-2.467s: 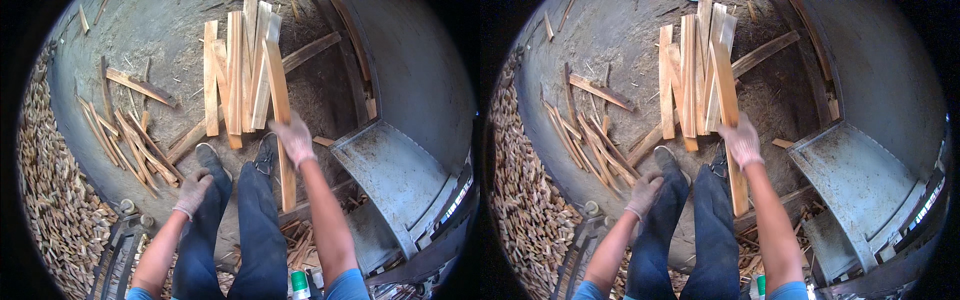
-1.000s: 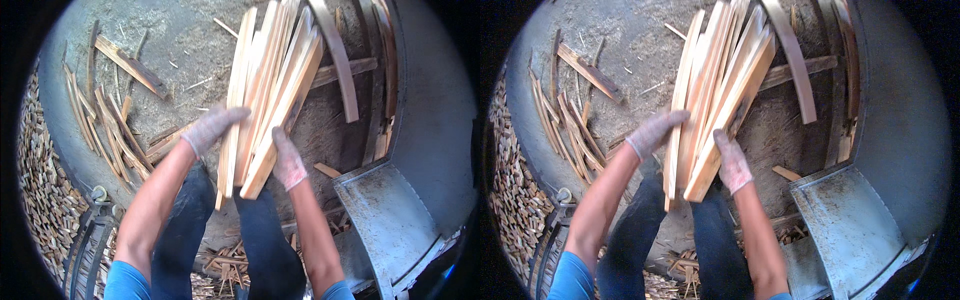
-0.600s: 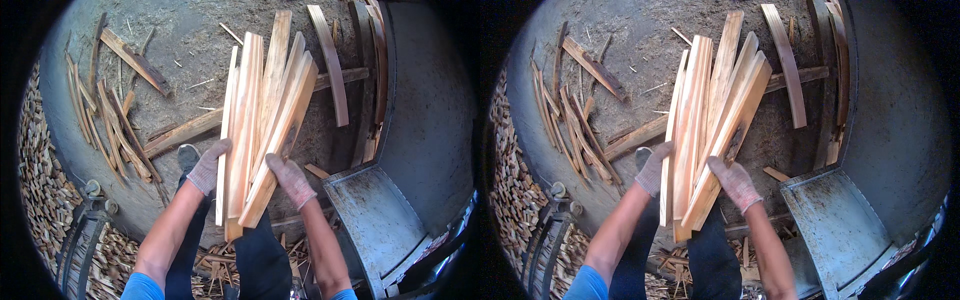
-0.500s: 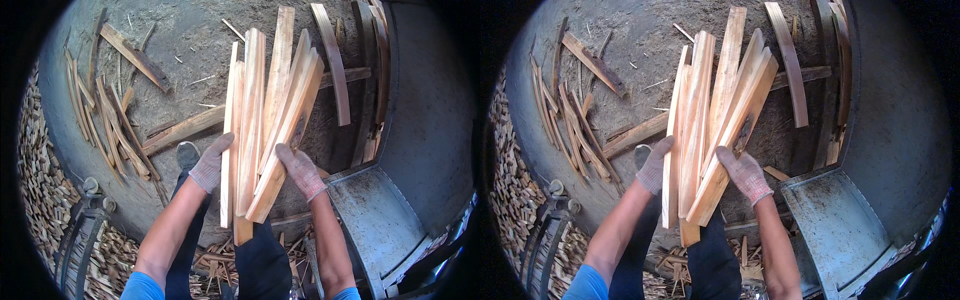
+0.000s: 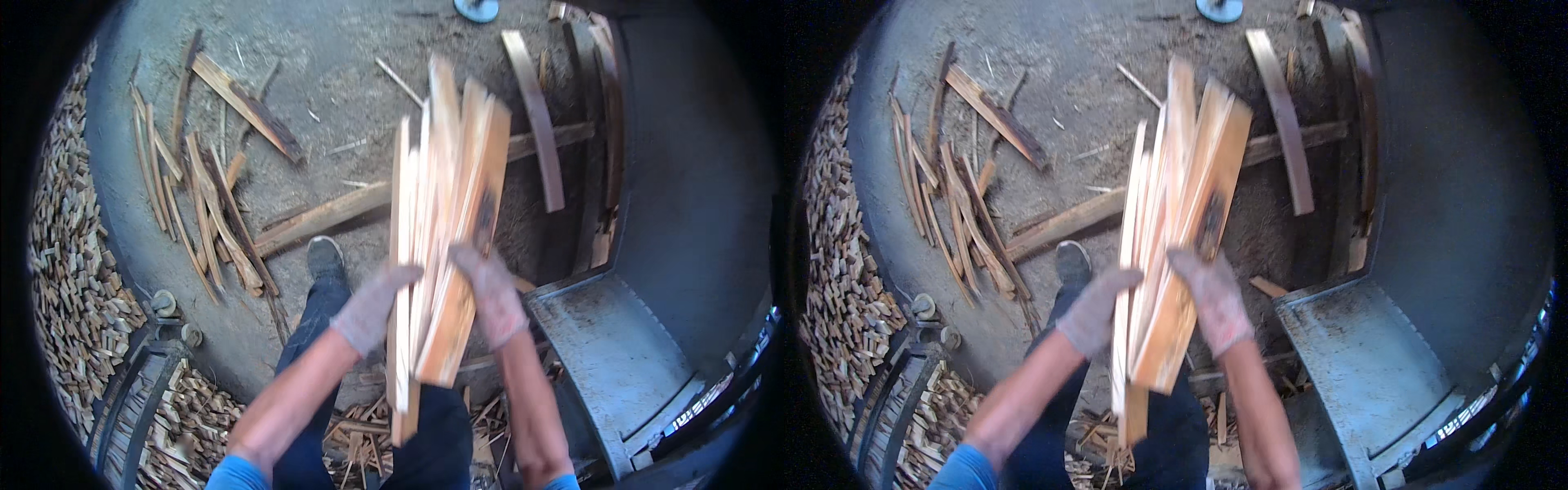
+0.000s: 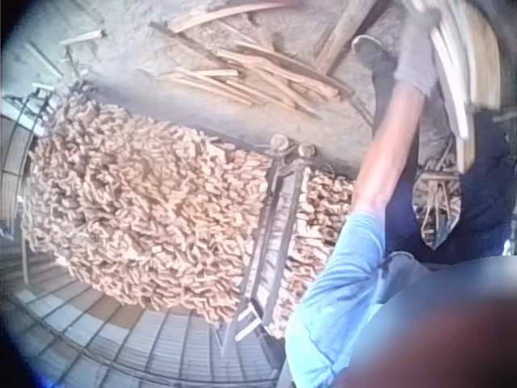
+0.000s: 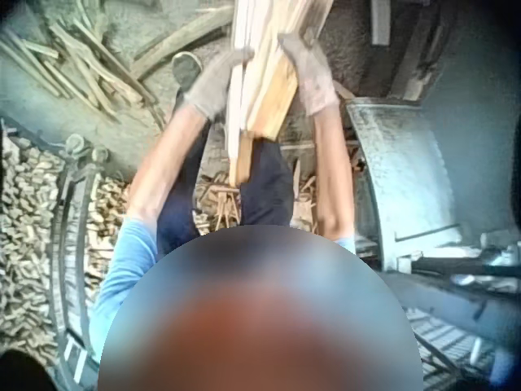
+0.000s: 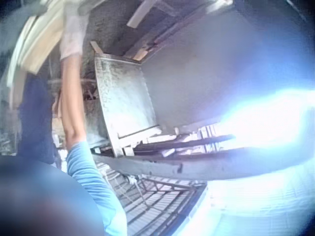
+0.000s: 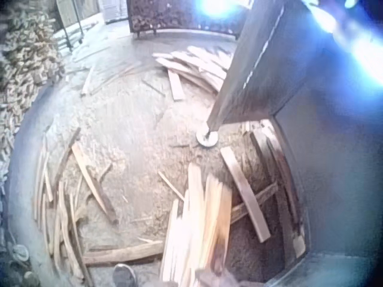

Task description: The person gathers wooden planks from a pile on the floor and stacks them onto a metal rack. The person repeatedly picks up bundles of planks, aligns them, and places them on the rack in a warehouse setting.

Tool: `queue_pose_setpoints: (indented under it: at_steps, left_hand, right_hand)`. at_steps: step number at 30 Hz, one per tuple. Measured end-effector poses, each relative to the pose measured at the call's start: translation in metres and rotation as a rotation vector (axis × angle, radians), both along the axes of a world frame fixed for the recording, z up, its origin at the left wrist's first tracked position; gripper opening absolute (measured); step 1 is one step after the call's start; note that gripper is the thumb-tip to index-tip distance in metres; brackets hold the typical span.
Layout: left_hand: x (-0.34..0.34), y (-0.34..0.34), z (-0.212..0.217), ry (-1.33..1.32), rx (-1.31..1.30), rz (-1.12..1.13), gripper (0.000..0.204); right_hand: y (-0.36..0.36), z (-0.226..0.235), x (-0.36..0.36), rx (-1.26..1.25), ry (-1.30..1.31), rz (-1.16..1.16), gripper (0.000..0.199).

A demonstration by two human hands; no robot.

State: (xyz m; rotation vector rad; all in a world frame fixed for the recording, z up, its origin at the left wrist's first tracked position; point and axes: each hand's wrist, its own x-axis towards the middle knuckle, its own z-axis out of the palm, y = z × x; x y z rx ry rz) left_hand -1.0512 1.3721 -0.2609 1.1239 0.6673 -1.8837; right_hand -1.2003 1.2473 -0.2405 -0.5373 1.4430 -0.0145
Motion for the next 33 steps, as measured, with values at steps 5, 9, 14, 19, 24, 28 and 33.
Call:
queue_pose_setpoints:
  at_steps: [5, 9, 14, 19, 24, 28, 33]
  left_hand:
    - [-0.017, 0.053, 0.141, -0.051, -0.05, -0.016, 0.044]
    - [-0.044, 0.115, 0.202, 0.095, 0.181, 0.14, 0.055]
    - [-0.041, 0.12, 0.147, 0.215, 0.311, 0.175, 0.054]
    - [-0.044, 0.111, 0.01, 0.242, 0.316, 0.29, 0.043]
    - [-0.041, 0.134, 0.042, 0.035, 0.153, 0.144, 0.051]
    - [-0.037, 0.176, 0.112, -0.22, -0.024, 0.049, 0.052]
    - [0.065, 0.14, 0.262, -0.389, -0.089, 0.156, 0.073]
  right_hand:
    - [0.051, 0.144, -0.005, 0.163, 0.093, 0.155, 0.068]
    - [0.097, 0.191, -0.015, 0.352, 0.139, 0.064, 0.078]
    - [0.099, 0.119, -0.031, 0.525, 0.031, 0.059, 0.071]
    - [0.1, 0.016, -0.001, 0.587, -0.028, -0.135, 0.061]
    - [0.116, 0.08, 0.023, 0.466, 0.087, 0.023, 0.066]
    - [0.127, 0.172, 0.043, 0.327, -0.01, 0.292, 0.066]
    - [0.144, 0.291, 0.097, 0.507, -0.129, 0.046, 0.056]
